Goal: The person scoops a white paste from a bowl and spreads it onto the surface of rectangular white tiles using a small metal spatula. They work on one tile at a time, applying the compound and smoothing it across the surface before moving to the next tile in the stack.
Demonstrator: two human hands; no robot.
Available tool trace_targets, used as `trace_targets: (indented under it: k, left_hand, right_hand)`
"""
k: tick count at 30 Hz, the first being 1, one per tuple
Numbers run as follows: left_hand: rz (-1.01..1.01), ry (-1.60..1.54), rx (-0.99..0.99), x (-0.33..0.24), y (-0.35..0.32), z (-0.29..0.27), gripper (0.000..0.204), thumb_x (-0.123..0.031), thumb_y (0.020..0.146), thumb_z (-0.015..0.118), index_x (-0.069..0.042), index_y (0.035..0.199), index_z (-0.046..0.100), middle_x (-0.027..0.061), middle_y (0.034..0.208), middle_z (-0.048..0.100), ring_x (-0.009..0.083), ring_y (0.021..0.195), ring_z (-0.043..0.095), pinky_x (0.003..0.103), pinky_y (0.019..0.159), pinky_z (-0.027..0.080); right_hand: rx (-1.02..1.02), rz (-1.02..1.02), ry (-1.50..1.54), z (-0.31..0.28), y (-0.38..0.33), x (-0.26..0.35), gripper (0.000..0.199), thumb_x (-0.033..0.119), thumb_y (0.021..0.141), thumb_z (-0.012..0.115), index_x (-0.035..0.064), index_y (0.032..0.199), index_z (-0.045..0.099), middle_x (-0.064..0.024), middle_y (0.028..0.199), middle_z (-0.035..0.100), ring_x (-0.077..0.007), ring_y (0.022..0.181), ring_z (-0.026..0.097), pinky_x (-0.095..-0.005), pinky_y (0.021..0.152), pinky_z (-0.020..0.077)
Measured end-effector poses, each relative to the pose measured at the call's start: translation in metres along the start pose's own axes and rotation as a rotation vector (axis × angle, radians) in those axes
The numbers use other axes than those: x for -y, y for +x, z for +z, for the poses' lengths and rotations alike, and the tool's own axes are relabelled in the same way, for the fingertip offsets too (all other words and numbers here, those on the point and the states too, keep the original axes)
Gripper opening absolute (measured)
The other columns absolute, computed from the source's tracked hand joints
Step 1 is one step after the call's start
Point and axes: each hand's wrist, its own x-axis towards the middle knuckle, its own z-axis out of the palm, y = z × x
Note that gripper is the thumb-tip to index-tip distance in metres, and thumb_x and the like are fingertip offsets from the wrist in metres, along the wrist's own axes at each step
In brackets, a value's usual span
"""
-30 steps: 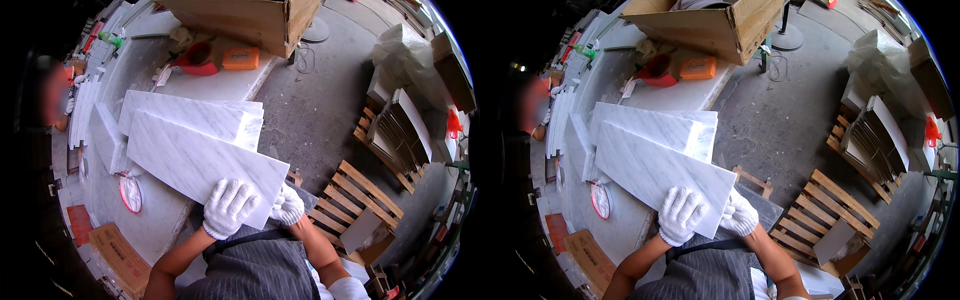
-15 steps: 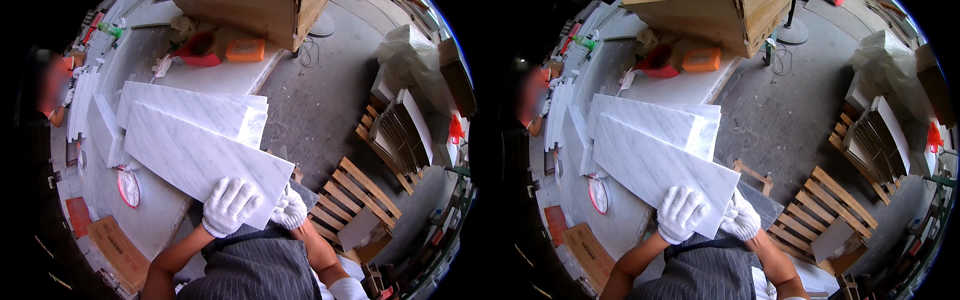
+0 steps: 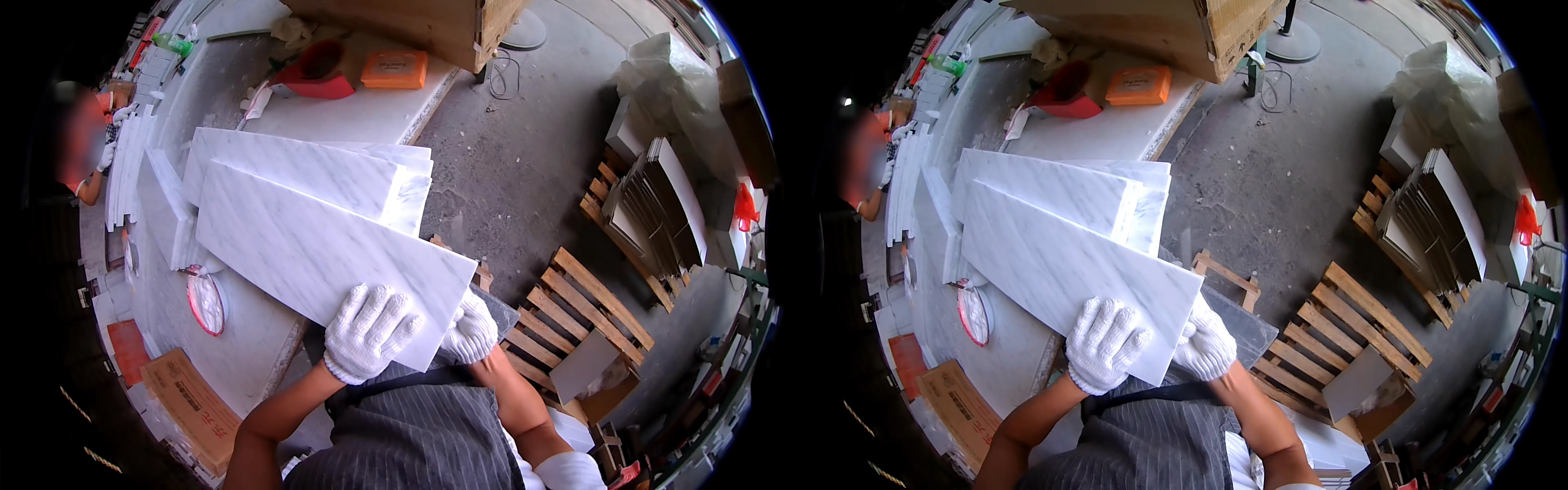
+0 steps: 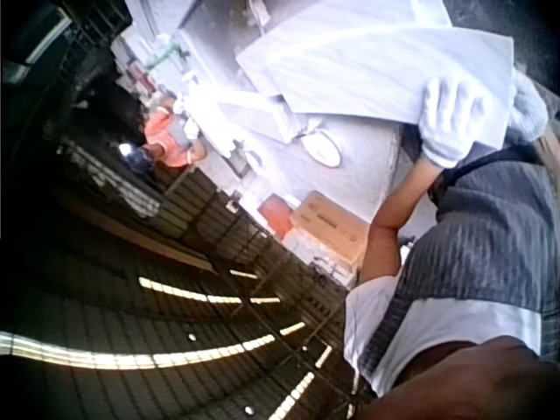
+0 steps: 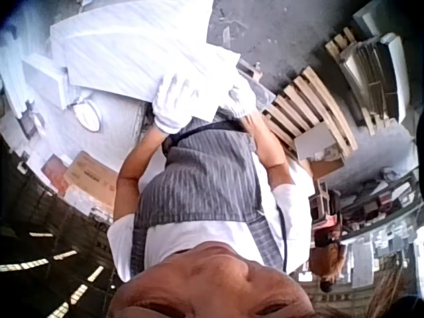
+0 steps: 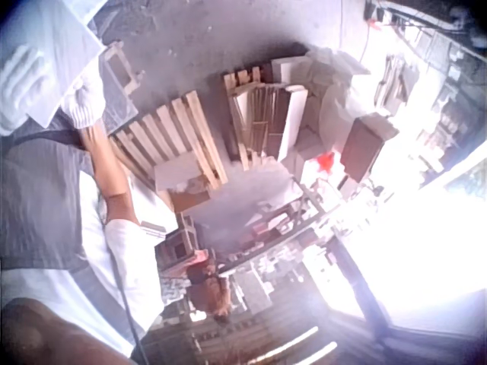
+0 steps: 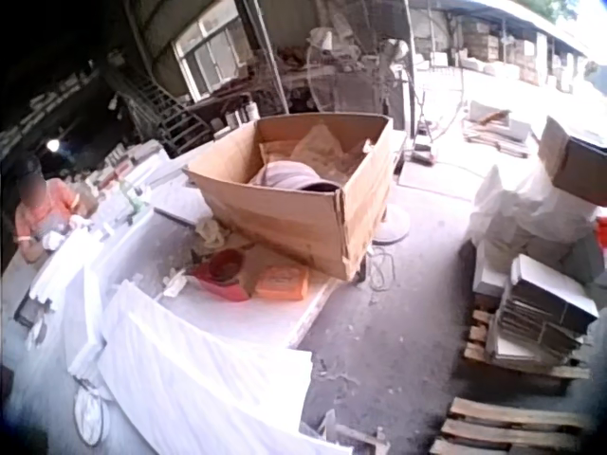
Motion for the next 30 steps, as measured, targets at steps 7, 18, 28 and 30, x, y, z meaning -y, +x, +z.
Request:
trace_targets:
  k: [7, 18, 28, 30]
  left_hand:
    - [-0.01, 0.015, -0.026, -0.003, 0.004, -0.001, 0.038, -0.022, 0.089, 0.058, -0.016, 0.126, 0.064, 0.0145, 0.128, 0.061, 0.0372, 0.118, 0.058, 0.058, 0.099, 0.044]
    - [0.021, -0.005, -0.058, 0.0, 0.006, 0.001, 0.044, -0.02, 0.085, 0.06, -0.011, 0.128, 0.06, 0.0189, 0.123, 0.061, 0.0413, 0.112, 0.06, 0.062, 0.094, 0.046]
    - [-0.023, 0.063, -0.033, -0.003, 0.003, -0.001, 0.035, -0.023, 0.092, 0.053, -0.017, 0.125, 0.066, 0.0121, 0.13, 0.061, 0.0333, 0.122, 0.058, 0.054, 0.103, 0.045]
    - [-0.017, 0.06, -0.032, -0.003, 0.003, -0.001, 0.036, -0.022, 0.091, 0.055, -0.017, 0.125, 0.066, 0.0127, 0.13, 0.061, 0.0342, 0.122, 0.058, 0.055, 0.103, 0.045]
  right_hand:
    - [0.156, -0.022, -0.073, 0.005, -0.017, 0.01, 0.027, 0.013, 0.099, 0.057, 0.0091, 0.126, 0.053, -0.0005, 0.072, 0.05, -0.0077, 0.055, 0.046, -0.0234, 0.053, 0.0417]
    - [0.105, -0.277, -1.049, 0.044, 0.017, 0.087, 0.054, 0.033, 0.081, 0.082, 0.0022, 0.121, 0.064, 0.0017, 0.086, 0.063, -0.0091, 0.071, 0.054, -0.0248, 0.065, 0.0457]
    - [0.243, 0.082, -1.331, 0.079, 0.075, 0.091, 0.026, 0.019, 0.09, 0.073, 0.0075, 0.113, 0.07, 0.0014, 0.102, 0.069, -0.0082, 0.083, 0.059, -0.0258, 0.076, 0.0502]
    - [0.27, 0.106, -1.334, 0.077, 0.079, 0.092, 0.028, 0.017, 0.091, 0.072, 0.0069, 0.117, 0.071, 0.0, 0.105, 0.07, -0.009, 0.086, 0.062, -0.0258, 0.077, 0.0513]
